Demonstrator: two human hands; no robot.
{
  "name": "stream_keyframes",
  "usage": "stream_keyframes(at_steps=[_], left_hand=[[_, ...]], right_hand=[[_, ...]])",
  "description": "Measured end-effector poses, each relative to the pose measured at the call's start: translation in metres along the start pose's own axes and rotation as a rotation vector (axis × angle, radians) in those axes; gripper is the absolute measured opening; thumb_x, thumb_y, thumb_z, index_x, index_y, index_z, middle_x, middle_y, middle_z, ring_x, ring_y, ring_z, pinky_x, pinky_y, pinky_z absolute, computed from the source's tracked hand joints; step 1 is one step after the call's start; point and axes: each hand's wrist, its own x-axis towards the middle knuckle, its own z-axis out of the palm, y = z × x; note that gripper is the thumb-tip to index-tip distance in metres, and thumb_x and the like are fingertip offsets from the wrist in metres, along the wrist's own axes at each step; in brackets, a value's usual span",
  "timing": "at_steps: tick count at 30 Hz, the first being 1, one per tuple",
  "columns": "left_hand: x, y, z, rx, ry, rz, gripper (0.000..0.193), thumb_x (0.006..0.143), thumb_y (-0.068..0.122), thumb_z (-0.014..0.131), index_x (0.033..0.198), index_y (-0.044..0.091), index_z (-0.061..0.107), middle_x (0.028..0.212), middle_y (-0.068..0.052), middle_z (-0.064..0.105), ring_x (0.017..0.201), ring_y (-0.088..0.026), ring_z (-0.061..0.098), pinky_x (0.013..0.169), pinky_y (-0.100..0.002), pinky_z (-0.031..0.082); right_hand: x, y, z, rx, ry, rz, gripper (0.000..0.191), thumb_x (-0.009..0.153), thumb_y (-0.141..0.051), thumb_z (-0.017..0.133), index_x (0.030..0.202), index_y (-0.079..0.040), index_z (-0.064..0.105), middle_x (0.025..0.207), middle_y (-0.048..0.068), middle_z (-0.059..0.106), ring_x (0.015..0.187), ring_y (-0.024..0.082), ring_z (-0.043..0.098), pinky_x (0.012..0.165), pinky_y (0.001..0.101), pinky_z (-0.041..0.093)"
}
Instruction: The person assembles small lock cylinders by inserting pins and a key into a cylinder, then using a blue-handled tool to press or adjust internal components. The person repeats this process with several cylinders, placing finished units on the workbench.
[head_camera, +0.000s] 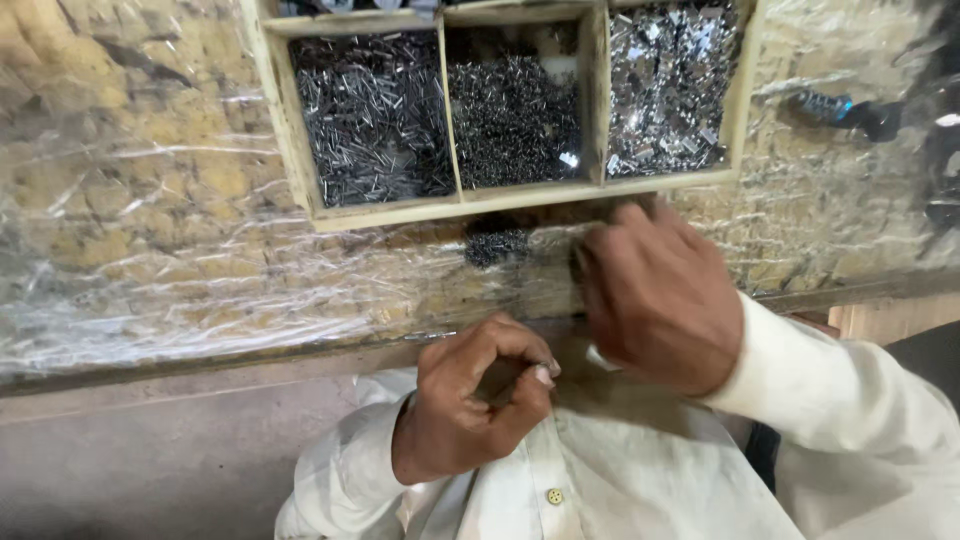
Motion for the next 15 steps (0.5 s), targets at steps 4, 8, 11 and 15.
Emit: stream_keyframes(at_steps=[4,8,11,15], left_hand=[[-0.004,0.007,0.009,-0.405,0.112,-0.061,0.008,0.103,0.002,0.061,0.107,-0.004,0.059,0.117,-0.02,0.07,0.105,-0.019,0.07,0.094,-0.031,0.061],[0.0,0.008,0.009,-0.106,0.124,0.2,0.013,0.103,0.008,0.064,0.108,-0.003,0.058,0.123,-0.024,0.066,0.11,-0.026,0.071,0.095,-0.036,0.066],[0.008,0.007,0.001,0.322,-0.017,0.527,0.015,0.102,0.007,0.065,0.106,-0.003,0.055,0.125,-0.026,0.065,0.111,-0.035,0.072,0.095,-0.042,0.067],[0.017,0.01,0.005,0.391,-0.116,0.653,0.013,0.103,-0.003,0.065,0.107,-0.006,0.054,0.129,-0.032,0.062,0.111,-0.039,0.075,0.091,-0.043,0.068]], right_hand=[[-0.032,-0.009,-0.001,0.274,0.257,-0.235,0.022,0.082,0.014,0.062,0.102,0.011,0.052,0.093,0.023,0.061,0.083,0.036,0.067,0.078,0.0533,0.06],[-0.075,-0.009,0.025,0.561,0.217,0.104,0.021,0.088,0.021,0.057,0.105,0.01,0.054,0.097,0.021,0.064,0.092,0.033,0.073,0.082,0.0449,0.061],[-0.095,-0.001,0.045,0.628,0.299,0.048,0.019,0.092,0.02,0.056,0.107,0.008,0.052,0.097,0.019,0.062,0.097,0.033,0.072,0.1,0.0533,0.062],[-0.112,0.016,0.047,0.817,0.259,0.097,0.014,0.098,0.012,0.049,0.111,0.007,0.05,0.098,0.018,0.062,0.092,0.026,0.068,0.109,0.0553,0.058]])
